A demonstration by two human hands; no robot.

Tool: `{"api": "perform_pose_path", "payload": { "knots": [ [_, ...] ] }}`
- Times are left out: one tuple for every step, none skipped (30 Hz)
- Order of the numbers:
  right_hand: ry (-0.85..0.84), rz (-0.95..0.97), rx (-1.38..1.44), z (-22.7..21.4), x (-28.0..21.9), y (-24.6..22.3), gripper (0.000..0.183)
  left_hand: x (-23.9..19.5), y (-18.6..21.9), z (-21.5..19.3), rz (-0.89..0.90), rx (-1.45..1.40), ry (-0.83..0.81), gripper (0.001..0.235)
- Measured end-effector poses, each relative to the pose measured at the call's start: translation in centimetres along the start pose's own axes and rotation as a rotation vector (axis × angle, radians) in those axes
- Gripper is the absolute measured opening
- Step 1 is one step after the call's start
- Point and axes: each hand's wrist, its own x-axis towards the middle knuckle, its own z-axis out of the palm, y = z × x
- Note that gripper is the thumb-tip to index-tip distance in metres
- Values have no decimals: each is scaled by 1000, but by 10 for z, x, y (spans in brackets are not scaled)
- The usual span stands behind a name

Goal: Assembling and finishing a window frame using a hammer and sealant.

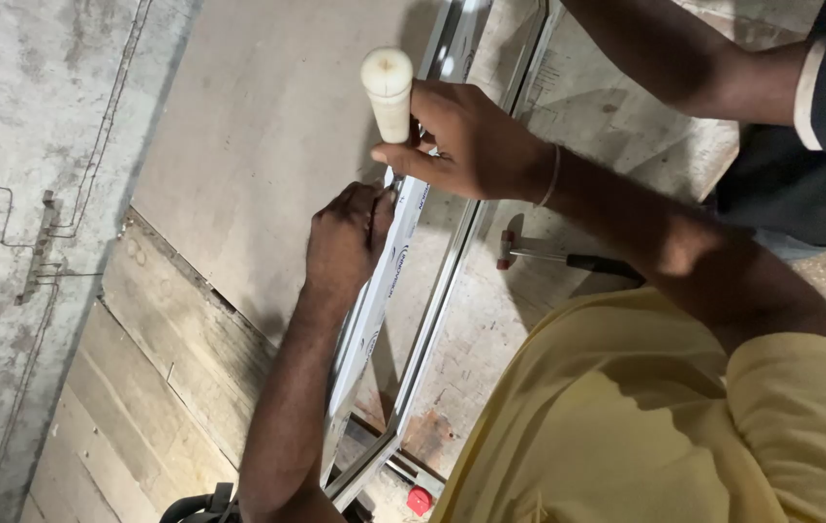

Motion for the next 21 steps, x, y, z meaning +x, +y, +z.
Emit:
{"api": "perform_pose_path", "payload": {
  "knots": [
    [1, 1, -1, 2, -1, 2, 29, 0, 1, 0, 1, -1, -1, 23],
    [6, 28, -16, 4, -2, 4, 29, -1, 2, -1, -1, -10, 6, 24],
    [11, 53, -34, 5, -3, 6, 28, 0, 3, -2, -3, -21, 16, 24],
    [11, 53, -36, 8, -5, 10, 28, 0, 4, -1, -1, -22, 17, 24],
    [37, 76, -53, 11, -8, 14, 28, 0, 4, -1, -11, -24, 23, 25],
    [63, 100, -69, 14, -10, 18, 27, 0, 4, -1, -22, -25, 29, 25],
    [61, 100, -73, 16, -11, 18, 27, 2, 6, -3, -20, -28, 30, 25],
    [102, 131, -44, 18, -11, 18, 26, 3, 9, -4, -55, -40, 17, 25],
    [143, 163, -14, 20, -13, 18, 25, 3, 11, -5, -91, -53, 3, 25],
    [142, 164, -18, 21, -11, 14, 25, 3, 12, -5, -89, -56, 3, 25],
    [184, 169, -34, 21, -9, 10, 28, 3, 12, -6, -87, -62, 12, 25],
    [225, 172, -50, 21, -6, 6, 31, 3, 13, -6, -86, -69, 21, 25],
    [224, 168, -56, 21, -5, 4, 31, 3, 10, -5, -82, -71, 26, 25],
    [240, 186, -18, 21, -3, 2, 32, 3, 8, -5, -57, -62, 42, 25],
    [253, 203, 21, 22, -2, -1, 34, 2, 5, -3, -33, -54, 60, 24],
    [249, 199, 17, 23, -1, -4, 34, 2, 3, -2, -32, -57, 67, 24],
    [250, 204, -17, 23, 1, -7, 36, 3, 0, -1, -34, -67, 63, 23],
    [251, 209, -51, 25, 4, -11, 39, 3, -2, 0, -36, -77, 60, 23],
    [244, 203, -56, 27, 5, -12, 39, 3, -5, 3, -36, -82, 69, 23],
    [264, 218, -90, 29, 7, -12, 38, 2, -9, 5, -6, -79, 80, 22],
    [284, 232, -124, 32, 9, -14, 36, 1, -12, 6, 24, -76, 92, 21]
  ]
}}
